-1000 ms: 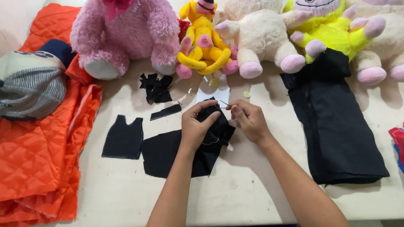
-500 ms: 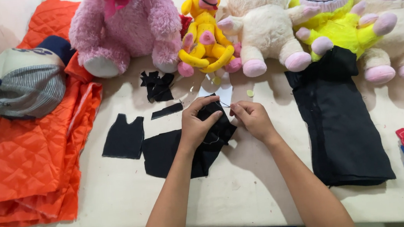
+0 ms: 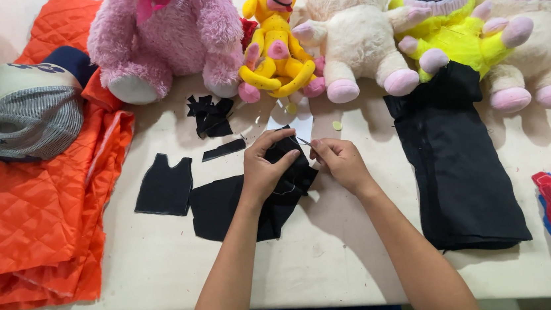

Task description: Cutting small pieces of black fabric into specific shapes using scissors and a paper template, likely for toy components.

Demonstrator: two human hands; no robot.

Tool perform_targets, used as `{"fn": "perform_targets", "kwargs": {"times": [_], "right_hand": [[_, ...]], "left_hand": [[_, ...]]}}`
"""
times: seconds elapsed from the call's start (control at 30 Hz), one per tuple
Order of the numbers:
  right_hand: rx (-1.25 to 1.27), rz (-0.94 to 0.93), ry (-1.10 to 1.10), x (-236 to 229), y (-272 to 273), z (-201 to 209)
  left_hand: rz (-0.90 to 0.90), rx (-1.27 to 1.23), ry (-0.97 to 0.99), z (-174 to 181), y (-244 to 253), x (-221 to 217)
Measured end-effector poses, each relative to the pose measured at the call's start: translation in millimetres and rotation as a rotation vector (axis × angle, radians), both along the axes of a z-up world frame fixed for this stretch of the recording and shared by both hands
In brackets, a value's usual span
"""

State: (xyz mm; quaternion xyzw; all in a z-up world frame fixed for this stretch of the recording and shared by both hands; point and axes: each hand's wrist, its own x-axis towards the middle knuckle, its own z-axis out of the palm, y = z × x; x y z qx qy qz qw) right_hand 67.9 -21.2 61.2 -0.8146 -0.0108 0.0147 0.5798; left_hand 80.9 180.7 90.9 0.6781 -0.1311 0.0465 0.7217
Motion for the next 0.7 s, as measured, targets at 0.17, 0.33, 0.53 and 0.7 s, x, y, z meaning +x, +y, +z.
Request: {"fn": "perform_targets", "kwargs": {"times": [0.17,0.33,0.53,0.7], "right_hand": [[0.002,0.003,-0.019,-9,10,22],[0.015,-0.009,-0.077,-9,18,31],[-0.001,-0.009,-0.092,-1,5,-2],[0.007,-0.002,-0.091,-6,16,17]], "left_hand": [[0.020,-0.002,-0.014,1,2,1],[0.015,0.018,-0.016,3,-1,-1],[-0.004,0.037,-0.022,4,-5,-5],[0.002,0.035,-0.028,2,-4,-3]]}}
